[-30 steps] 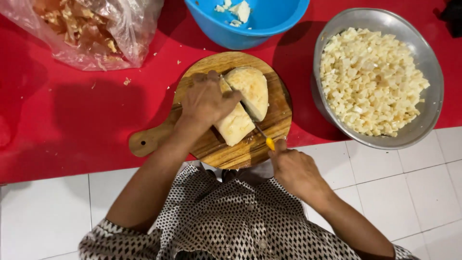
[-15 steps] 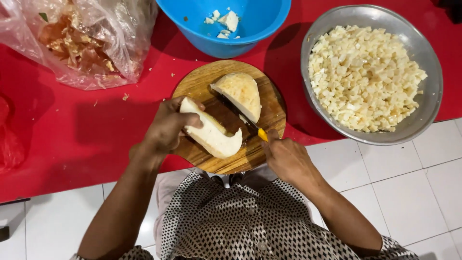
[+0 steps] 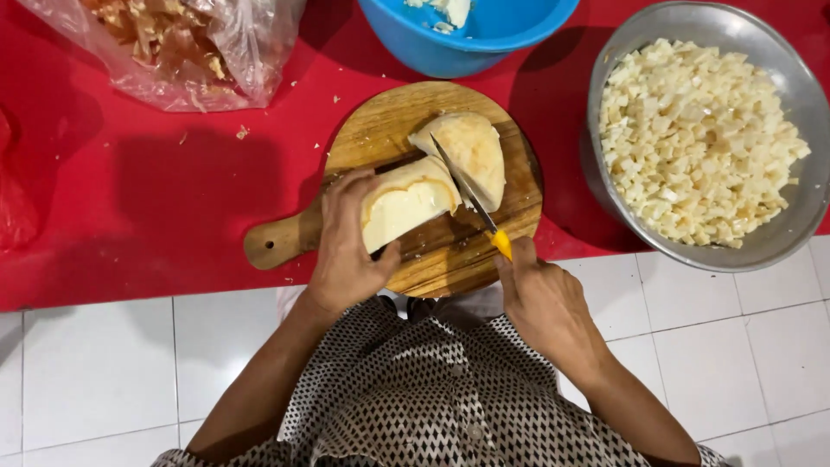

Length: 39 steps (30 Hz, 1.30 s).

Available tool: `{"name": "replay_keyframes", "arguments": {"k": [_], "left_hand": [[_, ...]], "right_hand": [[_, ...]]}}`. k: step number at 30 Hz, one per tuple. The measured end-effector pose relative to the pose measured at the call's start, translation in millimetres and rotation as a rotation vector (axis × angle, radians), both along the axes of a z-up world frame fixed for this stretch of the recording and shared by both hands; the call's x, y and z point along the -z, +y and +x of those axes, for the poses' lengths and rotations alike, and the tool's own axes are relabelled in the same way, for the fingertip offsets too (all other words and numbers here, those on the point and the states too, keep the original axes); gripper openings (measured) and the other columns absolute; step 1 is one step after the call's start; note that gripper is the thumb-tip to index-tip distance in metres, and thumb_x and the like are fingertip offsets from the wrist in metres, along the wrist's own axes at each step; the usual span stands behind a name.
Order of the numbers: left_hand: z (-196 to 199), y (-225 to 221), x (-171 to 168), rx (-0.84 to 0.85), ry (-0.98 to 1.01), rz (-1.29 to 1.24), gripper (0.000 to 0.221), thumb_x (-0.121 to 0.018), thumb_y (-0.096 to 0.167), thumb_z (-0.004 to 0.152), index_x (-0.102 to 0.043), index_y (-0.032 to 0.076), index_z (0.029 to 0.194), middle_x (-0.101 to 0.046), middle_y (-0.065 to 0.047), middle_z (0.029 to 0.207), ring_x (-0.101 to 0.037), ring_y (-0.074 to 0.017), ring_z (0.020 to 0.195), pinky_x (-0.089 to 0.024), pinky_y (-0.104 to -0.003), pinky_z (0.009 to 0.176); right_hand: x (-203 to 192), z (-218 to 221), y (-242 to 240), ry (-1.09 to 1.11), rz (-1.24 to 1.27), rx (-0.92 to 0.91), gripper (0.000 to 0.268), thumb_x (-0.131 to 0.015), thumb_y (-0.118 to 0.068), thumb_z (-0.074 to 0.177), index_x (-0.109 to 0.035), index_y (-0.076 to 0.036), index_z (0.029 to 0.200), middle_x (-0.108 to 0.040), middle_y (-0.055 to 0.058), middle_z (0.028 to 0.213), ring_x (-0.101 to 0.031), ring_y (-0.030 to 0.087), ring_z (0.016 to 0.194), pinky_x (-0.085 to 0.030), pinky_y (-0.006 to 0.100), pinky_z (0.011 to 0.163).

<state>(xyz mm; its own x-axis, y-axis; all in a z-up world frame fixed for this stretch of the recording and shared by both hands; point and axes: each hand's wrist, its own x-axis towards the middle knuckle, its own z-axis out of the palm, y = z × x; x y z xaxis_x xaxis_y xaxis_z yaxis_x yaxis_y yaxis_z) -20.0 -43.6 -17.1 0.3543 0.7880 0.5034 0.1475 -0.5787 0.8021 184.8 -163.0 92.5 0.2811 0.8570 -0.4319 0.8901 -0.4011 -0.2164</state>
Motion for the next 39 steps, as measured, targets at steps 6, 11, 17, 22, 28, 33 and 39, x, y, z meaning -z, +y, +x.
{"name": "replay_keyframes", "arguments": {"k": [6, 11, 17, 22, 28, 33, 39], "left_hand": [[1.6, -5.7, -6.8, -0.029, 0.147, 0.026, 0.085, -0.078, -0.005, 0.073, -0.042, 0.003, 0.149, -0.041, -0.025, 0.14, -0.038, -0.0526, 0.134, -0.028, -0.068, 0.115], [2.0, -3.5, -2.0, -0.022, 0.184, 0.04, 0.083, -0.081, 0.002, 0.076, -0.038, 0.001, 0.147, -0.039, -0.026, 0.14, -0.038, -0.0521, 0.134, -0.025, -0.069, 0.116], [1.5, -0.9, 3.9, -0.019, 0.191, 0.048, 0.079, -0.08, 0.001, 0.079, -0.036, -0.001, 0.145, -0.04, -0.027, 0.136, -0.038, -0.0506, 0.133, -0.023, -0.069, 0.115], [3.8, -1.0, 4.1, -0.03, 0.182, 0.053, 0.08, -0.08, 0.0, 0.076, -0.038, -0.003, 0.143, -0.039, -0.027, 0.135, -0.039, -0.0501, 0.128, -0.029, -0.069, 0.11], [1.4, 1.6, 5.3, -0.02, 0.198, 0.129, 0.076, -0.08, 0.0, 0.08, -0.038, -0.004, 0.143, -0.041, -0.026, 0.134, -0.039, -0.0496, 0.127, -0.03, -0.066, 0.11], [-0.1, 3.6, -2.3, -0.067, 0.253, 0.173, 0.08, -0.087, 0.002, 0.076, -0.039, -0.005, 0.14, -0.045, -0.029, 0.13, -0.044, -0.0536, 0.126, -0.036, -0.066, 0.107], [-6.7, 13.0, 6.4, -0.198, -0.007, 0.05, 0.08, -0.096, 0.005, 0.061, -0.057, -0.001, 0.13, -0.058, -0.022, 0.112, -0.061, -0.0445, 0.105, -0.051, -0.053, 0.092]], "right_hand": [[4.2, -20.7, -9.9, 0.145, -0.017, -0.03, 0.037, -0.032, -0.033, 0.108, -0.052, -0.003, 0.118, -0.072, 0.022, 0.072, -0.077, 0.039, 0.069, -0.062, 0.053, 0.074], [8.6, -32.2, -9.7, 0.097, -0.026, -0.132, 0.034, -0.032, -0.036, 0.108, -0.047, -0.005, 0.114, -0.07, 0.022, 0.073, -0.075, 0.044, 0.072, -0.057, 0.056, 0.07], [18.0, -34.9, -9.4, 0.114, -0.018, -0.124, 0.032, -0.031, -0.033, 0.109, -0.047, -0.006, 0.111, -0.069, 0.021, 0.068, -0.076, 0.041, 0.065, -0.059, 0.052, 0.067], [25.7, -37.7, -2.0, 0.105, -0.027, -0.129, 0.031, -0.029, -0.031, 0.11, -0.046, -0.006, 0.11, -0.068, 0.018, 0.066, -0.075, 0.038, 0.061, -0.06, 0.05, 0.065], [27.1, -49.9, 27.5, 0.111, -0.128, -0.142, 0.036, -0.028, -0.025, 0.109, -0.048, 0.003, 0.117, -0.067, 0.018, 0.068, -0.073, 0.034, 0.063, -0.059, 0.049, 0.064], [42.2, -47.6, 27.6, -0.01, -0.103, -0.288, 0.035, -0.027, -0.024, 0.109, -0.05, 0.002, 0.114, -0.066, 0.016, 0.066, -0.072, 0.033, 0.06, -0.058, 0.049, 0.058], [32.5, -37.6, -1.0, -0.022, -0.164, -0.192, 0.036, -0.029, -0.029, 0.108, -0.049, 0.0, 0.114, -0.07, 0.016, 0.072, -0.076, 0.037, 0.068, -0.058, 0.05, 0.066]]}}
